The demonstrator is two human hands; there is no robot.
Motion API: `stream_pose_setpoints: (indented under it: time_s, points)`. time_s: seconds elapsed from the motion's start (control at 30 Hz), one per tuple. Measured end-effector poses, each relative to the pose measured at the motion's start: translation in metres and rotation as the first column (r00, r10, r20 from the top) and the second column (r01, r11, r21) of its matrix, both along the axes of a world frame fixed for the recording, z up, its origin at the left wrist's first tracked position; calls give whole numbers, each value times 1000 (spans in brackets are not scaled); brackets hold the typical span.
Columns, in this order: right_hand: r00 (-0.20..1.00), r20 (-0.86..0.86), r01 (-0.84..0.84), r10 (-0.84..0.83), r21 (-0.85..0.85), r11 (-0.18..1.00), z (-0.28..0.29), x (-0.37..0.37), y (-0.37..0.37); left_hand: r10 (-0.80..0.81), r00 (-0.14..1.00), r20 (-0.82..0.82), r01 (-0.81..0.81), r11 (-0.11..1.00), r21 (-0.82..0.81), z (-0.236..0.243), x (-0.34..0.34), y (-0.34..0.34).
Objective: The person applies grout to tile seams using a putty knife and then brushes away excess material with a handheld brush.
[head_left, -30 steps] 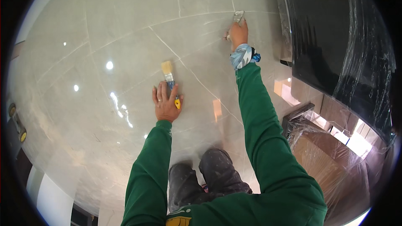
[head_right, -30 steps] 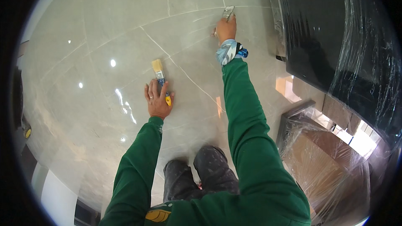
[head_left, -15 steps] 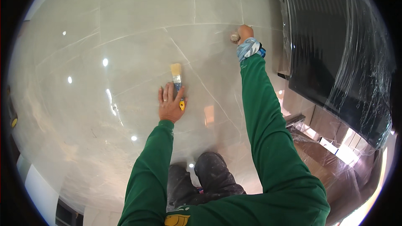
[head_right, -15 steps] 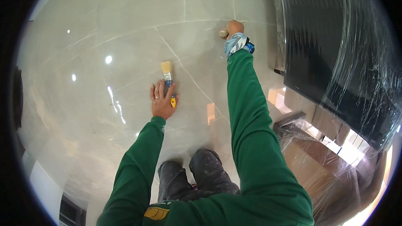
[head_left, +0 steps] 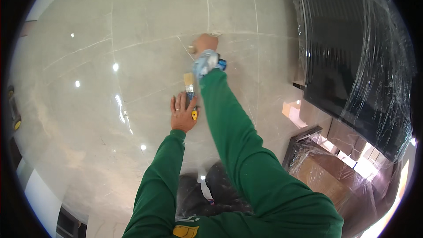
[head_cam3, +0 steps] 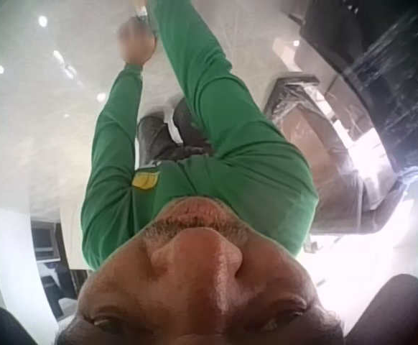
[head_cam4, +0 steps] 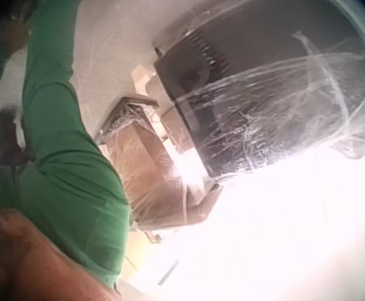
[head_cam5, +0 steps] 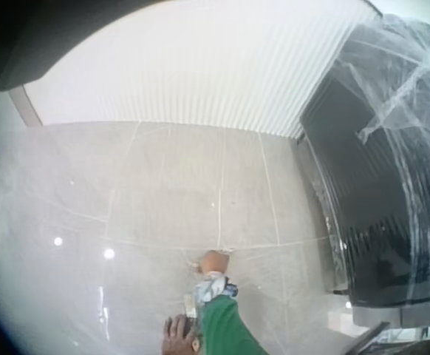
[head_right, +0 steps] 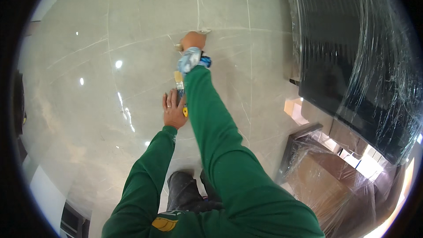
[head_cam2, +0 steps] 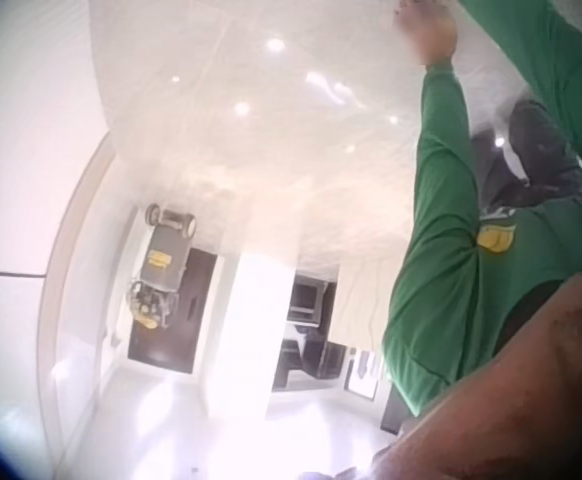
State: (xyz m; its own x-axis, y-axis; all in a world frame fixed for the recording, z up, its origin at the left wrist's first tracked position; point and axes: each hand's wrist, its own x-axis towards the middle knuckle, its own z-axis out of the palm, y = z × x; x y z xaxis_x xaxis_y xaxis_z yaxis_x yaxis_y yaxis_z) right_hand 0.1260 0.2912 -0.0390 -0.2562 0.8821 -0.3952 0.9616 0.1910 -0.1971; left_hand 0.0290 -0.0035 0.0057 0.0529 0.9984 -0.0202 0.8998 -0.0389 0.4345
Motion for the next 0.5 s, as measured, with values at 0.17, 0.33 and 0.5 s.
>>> stream_pose_setpoints:
  time_s: [0.17,0.33,0.5]
  points:
    - [989,67,126,-129,42,991,-14,91,-1,12,1000,7,-12,1000,2,-3,0,-3]
    - [936,41,333,-349,214,918,26,174,13,25,1000,4,-25,1000,15,-1,-2,0]
    - [908,52,415,-416,37,909,26,148,41,21,999,30,-22,1000,12,-3,-1,-3]
